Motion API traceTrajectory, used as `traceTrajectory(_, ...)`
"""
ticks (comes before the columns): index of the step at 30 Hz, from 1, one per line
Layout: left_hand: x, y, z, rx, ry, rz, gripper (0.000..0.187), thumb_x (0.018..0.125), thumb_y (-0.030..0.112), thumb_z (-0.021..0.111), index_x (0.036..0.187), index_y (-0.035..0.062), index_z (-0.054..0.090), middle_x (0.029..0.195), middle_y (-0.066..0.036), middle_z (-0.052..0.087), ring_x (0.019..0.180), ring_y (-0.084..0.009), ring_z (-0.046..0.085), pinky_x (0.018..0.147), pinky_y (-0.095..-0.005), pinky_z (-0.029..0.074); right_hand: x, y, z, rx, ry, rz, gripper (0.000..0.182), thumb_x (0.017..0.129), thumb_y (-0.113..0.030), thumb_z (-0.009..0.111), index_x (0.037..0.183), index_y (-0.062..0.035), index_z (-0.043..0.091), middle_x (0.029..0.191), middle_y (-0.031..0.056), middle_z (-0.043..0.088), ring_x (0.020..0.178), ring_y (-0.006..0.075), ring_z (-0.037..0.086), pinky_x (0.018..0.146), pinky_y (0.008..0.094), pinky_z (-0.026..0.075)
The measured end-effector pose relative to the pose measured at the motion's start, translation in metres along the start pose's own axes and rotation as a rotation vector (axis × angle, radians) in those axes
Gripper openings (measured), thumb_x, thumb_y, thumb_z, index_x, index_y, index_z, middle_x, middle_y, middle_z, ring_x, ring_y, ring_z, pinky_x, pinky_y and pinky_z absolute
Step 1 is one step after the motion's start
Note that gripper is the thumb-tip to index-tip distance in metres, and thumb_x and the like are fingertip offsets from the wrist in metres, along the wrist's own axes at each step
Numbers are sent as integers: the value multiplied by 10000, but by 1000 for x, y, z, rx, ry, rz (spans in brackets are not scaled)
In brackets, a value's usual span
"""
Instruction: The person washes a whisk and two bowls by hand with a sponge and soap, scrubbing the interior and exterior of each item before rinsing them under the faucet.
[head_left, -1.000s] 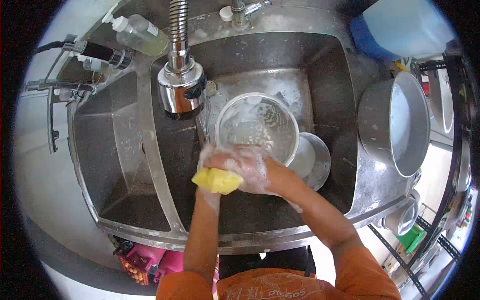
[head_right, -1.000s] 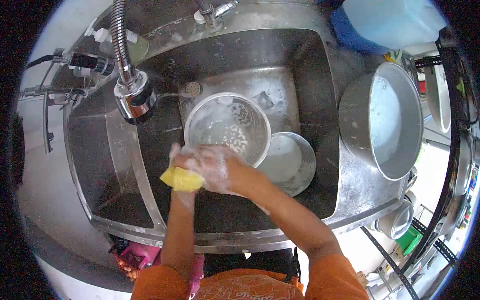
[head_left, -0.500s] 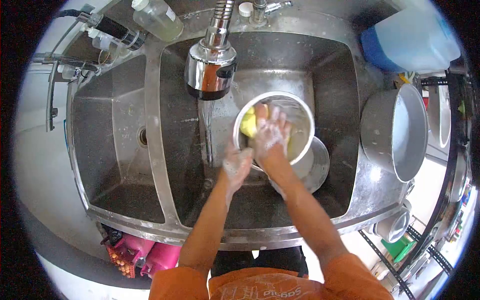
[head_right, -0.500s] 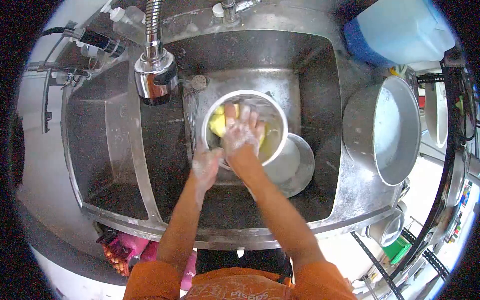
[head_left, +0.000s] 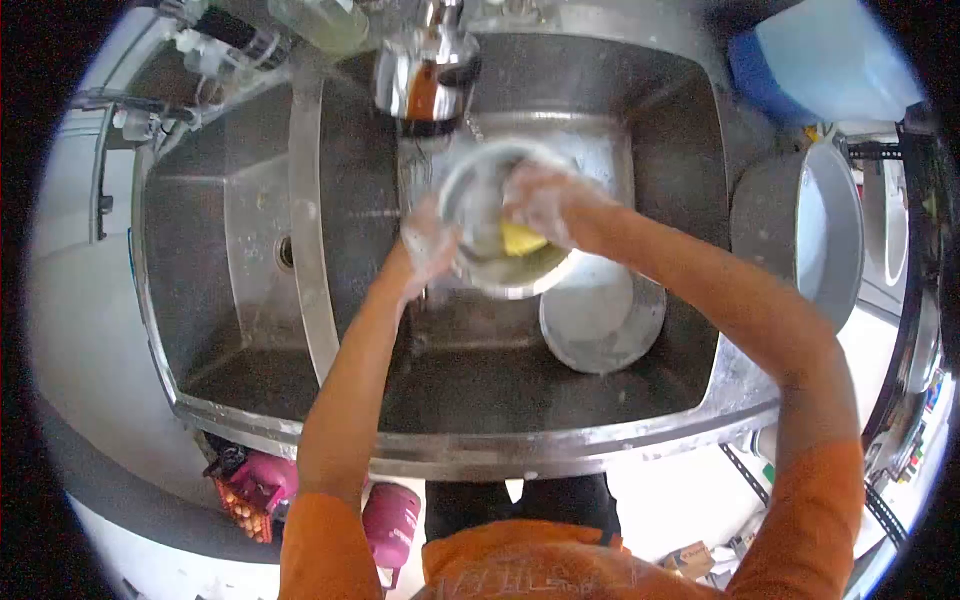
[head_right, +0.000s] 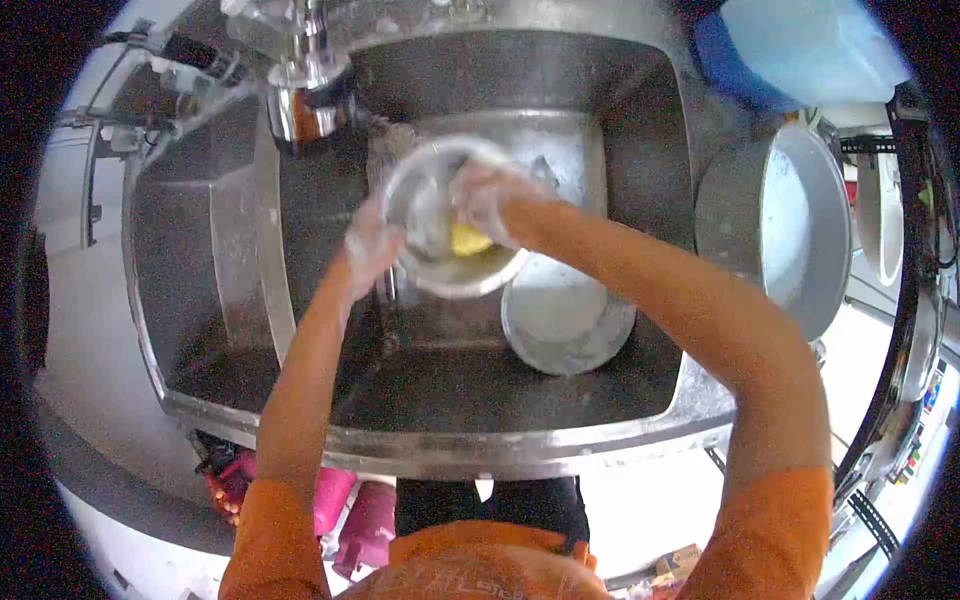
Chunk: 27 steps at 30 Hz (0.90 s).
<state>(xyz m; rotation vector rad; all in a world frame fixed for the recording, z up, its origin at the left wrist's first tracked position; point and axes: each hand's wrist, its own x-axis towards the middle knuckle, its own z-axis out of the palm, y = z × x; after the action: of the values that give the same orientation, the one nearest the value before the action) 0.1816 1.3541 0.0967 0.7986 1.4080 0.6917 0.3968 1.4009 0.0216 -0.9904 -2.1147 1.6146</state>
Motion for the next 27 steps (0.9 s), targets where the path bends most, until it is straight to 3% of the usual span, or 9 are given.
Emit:
traceTrajectory(4, 14, -16, 23, 103, 188, 134, 571, 850, -35, 419, 1400, 96, 338, 1182, -146, 529, 1025, -220, 539, 817, -349, 504, -4, -34, 49, -635, 287, 41, 496, 811, -281, 632, 1249, -92, 499, 1121, 168, 583, 1046, 312, 575, 913, 380, 461)
traceTrajectory(6, 35, -52, 28, 169, 368, 184, 407, 910, 126, 468, 1310, 64, 426, 1009, -63, 579, 804, -143, 559, 626, -293, 499, 15, -19, 80, -186, 436, 137, 502, 811, -343, 618, 1240, -104, 514, 1167, 175, 557, 1009, 339, 592, 869, 390, 485)
traceTrajectory(10, 15, -83, -2, -6, 129, 128, 340, 919, 87, 460, 1259, 71, 469, 1012, -114, 589, 939, -221, 576, 814, -343, 495, -9, -36, 86, -792, 12, 40, 482, 786, -354, 626, 1182, -96, 533, 1082, 170, 596, 985, 353, 583, 866, 426, 472)
traceTrajectory(12, 32, -91, -43, 75, 48, 360, 420, 896, 125, 529, 1296, 28, 448, 1125, -74, 592, 1022, -173, 569, 884, -308, 473, -6, -26, 62, -561, -232, 9, 474, 767, -332, 637, 1156, -80, 533, 1032, 181, 605, 952, 366, 579, 836, 438, 473)
traceTrajectory(15, 35, -61, -52, 475, -317, 390, 541, 818, 69, 556, 1341, 25, 423, 1266, -108, 537, 1183, -225, 494, 1036, -325, 349, -32, -22, 43, -507, -412, -42, 484, 764, -331, 638, 1165, -84, 526, 1034, 187, 602, 955, 371, 574, 834, 440, 472)
traceTrajectory(19, 99, -33, -79, 1171, -393, 927, 430, 862, 83, 497, 1289, 68, 445, 1189, -150, 508, 1101, -258, 487, 942, -343, 376, -57, -22, 41, -515, -350, -69, 498, 759, -331, 639, 1177, -90, 517, 1036, 195, 597, 960, 378, 567, 831, 441, 470)
traceTrajectory(24, 98, -70, -77, 1290, -135, 894, 223, 925, 230, 498, 1041, 59, 582, 830, -132, 612, 759, -267, 594, 677, -385, 489, -50, -18, 83, -382, 340, 2, 515, 753, -330, 641, 1192, -97, 505, 1039, 204, 590, 966, 387, 559, 827, 443, 467)
traceTrajectory(26, 16, -14, 20, 1022, 178, 350, 370, 927, 214, 539, 1252, 39, 518, 1146, -168, 598, 1019, -247, 590, 895, -343, 452, -31, -18, 127, -169, 783, 79, 523, 751, -330, 642, 1199, -100, 501, 1041, 208, 588, 968, 391, 556, 826, 444, 466)
traceTrajectory(27, 22, -50, 28, 899, 315, 736, 324, 920, 212, 549, 1181, 20, 557, 1013, -152, 636, 885, -219, 614, 786, -345, 492, -27, -42, 137, 139, 862, 312, 583, 753, -304, 649, 1241, -56, 446, 1063, 242, 565, 1006, 401, 539, 847, 451, 457)
